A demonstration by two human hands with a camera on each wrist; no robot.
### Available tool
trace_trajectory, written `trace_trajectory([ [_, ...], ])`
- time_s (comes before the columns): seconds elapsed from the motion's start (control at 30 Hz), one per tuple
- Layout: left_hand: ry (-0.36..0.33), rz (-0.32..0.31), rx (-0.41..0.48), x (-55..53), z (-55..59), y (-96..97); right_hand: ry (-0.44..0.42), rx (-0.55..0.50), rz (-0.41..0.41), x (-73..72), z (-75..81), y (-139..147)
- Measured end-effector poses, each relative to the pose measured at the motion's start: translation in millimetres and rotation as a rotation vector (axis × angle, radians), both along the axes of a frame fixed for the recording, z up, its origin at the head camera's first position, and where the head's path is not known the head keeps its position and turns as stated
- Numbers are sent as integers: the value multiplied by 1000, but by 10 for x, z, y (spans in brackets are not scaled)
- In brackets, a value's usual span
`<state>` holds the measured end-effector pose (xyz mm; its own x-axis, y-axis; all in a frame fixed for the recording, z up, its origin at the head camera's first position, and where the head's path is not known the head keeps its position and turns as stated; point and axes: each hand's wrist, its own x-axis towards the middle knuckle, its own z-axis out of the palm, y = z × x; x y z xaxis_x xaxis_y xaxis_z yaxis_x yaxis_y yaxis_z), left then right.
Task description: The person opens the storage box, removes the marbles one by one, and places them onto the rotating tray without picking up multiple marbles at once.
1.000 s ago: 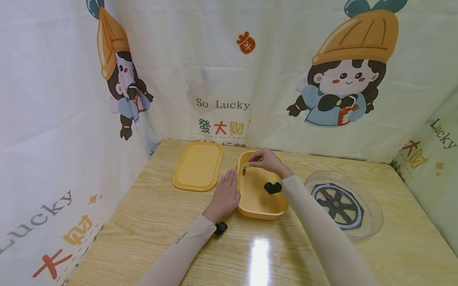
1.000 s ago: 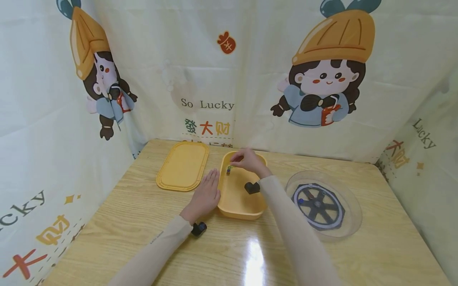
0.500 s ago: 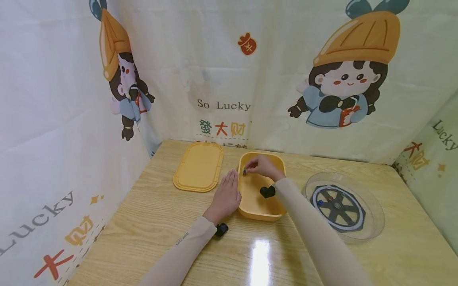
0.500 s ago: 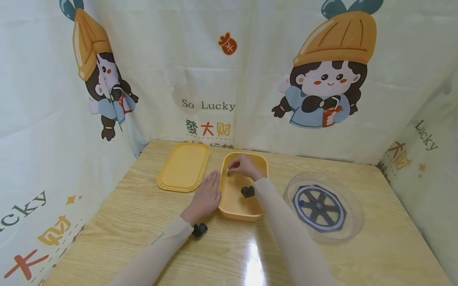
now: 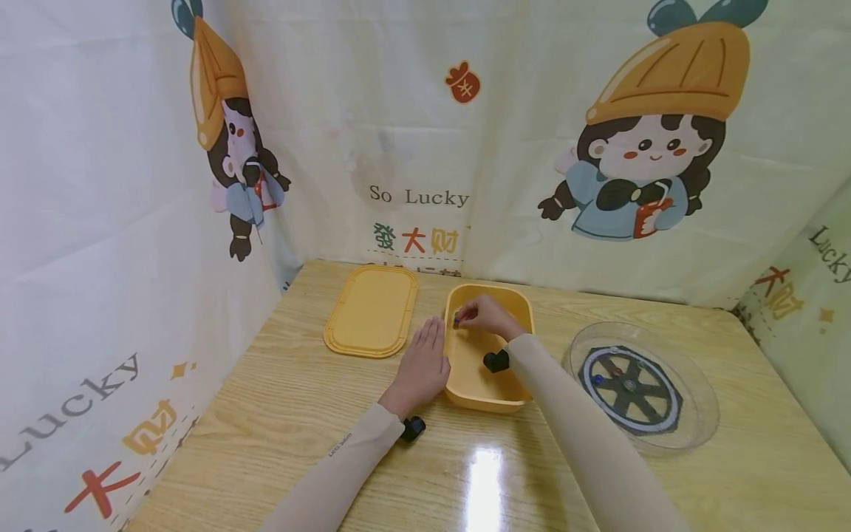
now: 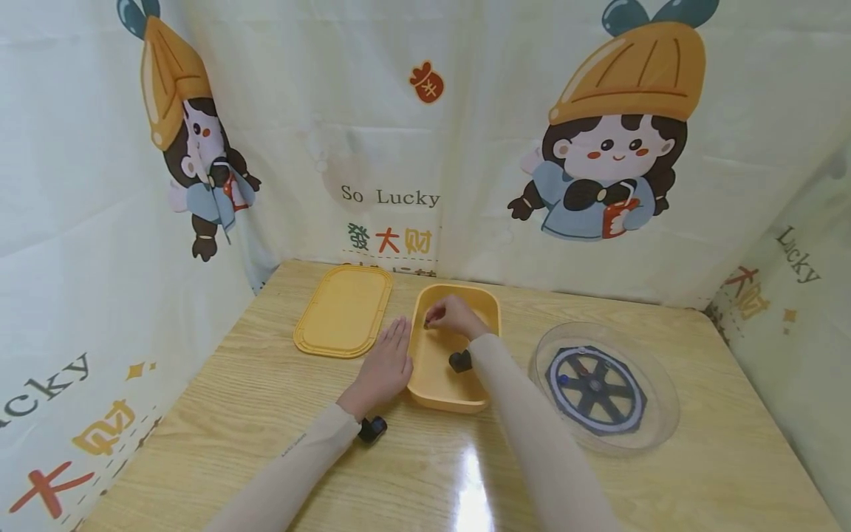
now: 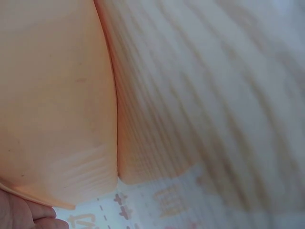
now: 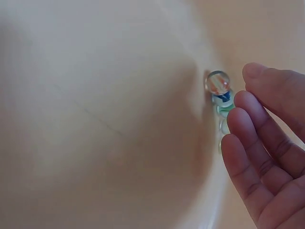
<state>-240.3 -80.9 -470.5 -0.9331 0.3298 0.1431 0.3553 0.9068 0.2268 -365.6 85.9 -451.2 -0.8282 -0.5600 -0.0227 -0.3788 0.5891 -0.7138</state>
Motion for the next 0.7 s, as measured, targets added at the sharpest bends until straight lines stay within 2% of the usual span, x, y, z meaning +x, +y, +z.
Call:
trace_trajectory([
  [0.37, -9, -1, 6, 1, 2, 4, -12, 20, 9, -56, -105, -21],
  [0.7, -1, 1, 3, 10, 9, 4, 18, 53, 23, -57, -191, -69],
])
